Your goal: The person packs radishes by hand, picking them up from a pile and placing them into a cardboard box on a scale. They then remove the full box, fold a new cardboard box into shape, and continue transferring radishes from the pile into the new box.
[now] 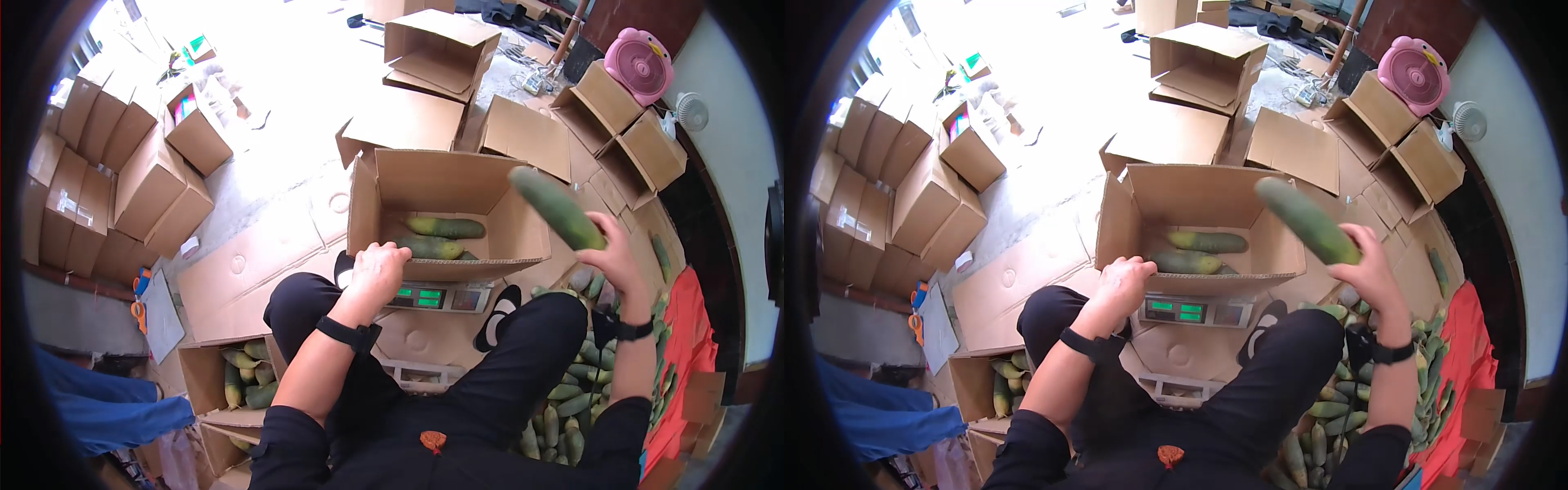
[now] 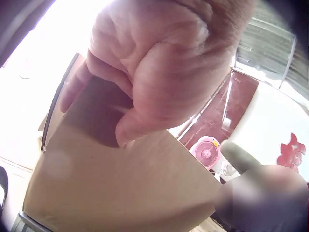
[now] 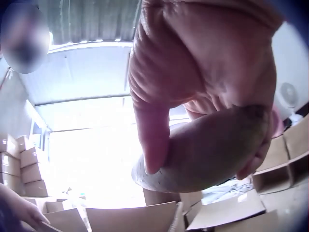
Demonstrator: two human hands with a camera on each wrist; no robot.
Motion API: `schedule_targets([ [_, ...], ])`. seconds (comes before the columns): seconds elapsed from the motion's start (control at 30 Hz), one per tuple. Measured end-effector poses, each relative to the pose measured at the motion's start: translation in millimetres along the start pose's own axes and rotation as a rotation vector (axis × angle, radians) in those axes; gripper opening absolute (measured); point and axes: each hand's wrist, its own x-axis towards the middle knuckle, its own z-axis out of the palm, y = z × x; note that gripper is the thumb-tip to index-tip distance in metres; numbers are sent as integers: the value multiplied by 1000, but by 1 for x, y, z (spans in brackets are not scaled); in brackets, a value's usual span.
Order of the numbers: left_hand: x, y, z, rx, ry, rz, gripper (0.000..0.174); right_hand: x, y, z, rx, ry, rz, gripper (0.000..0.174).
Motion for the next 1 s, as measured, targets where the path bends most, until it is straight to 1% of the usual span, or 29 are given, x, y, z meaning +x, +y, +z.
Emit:
schedule_targets([
  [0.07, 0, 1, -1, -6, 3, -3, 16, 30, -16, 24, -78, -114, -44, 57],
  [0.13, 0, 0, -1, -13, -10, 1, 15, 55, -17, 58, -143, -211, -99, 55],
  [0.2, -2, -1, 1, -15, 6, 7, 14, 76, -24, 94, -267, -340, -73, 55],
  [0.27, -1, -1, 0, -8, 23, 28, 14, 90, -32, 130, -397, -403, -102, 55],
  [0.33, 0, -1, -1, -14, 35, 40, 14, 100, -37, 161, -464, -455, -92, 54],
  [0.37, 1, -1, -2, -10, 30, 38, 14, 104, -33, 176, -465, -452, -90, 54],
  [0.43, 2, 0, -4, -2, 21, 43, 14, 107, -25, 198, -375, -367, -176, 54],
  [0.47, 0, 0, -5, -6, 12, 37, 14, 106, -30, 198, -409, -308, -194, 53],
  [0.53, 0, 1, -6, -7, -5, 39, 14, 104, -35, 188, -388, -199, -254, 50],
  [0.6, 1, 1, -6, -24, 31, 52, 15, 111, -23, 173, -314, -285, -230, 47],
  [0.63, 3, -4, 0, -19, 6, 40, 17, 112, -15, 163, -269, -267, -254, 43],
  [0.67, 4, -4, 0, -19, -6, 61, 17, 109, -13, 150, -244, -189, -293, 38],
  [0.73, 2, -1, -2, -16, 21, 41, 19, 103, -6, 117, -136, -106, -331, 37],
  [0.77, 3, 1, -7, 19, -25, 27, 22, 95, -4, 99, -68, -104, -267, 37],
  [0.8, 3, 2, -8, -4, -9, 27, 24, 88, 2, 81, -1, -92, -201, 37],
  [0.87, 6, -4, -2, -34, 7, 60, 24, 71, 31, 51, 23, -42, -87, 35],
  [0.9, 6, -1, -3, -22, -7, 59, 23, 58, 39, 35, 157, -20, 1, 33],
  [0.93, 6, 3, -7, -10, -19, 59, 23, 43, 50, 22, 291, 10, 85, 32],
  [1.0, 9, 1, -5, -79, -54, 62, 21, 11, 80, 8, 335, 124, 200, 30],
])
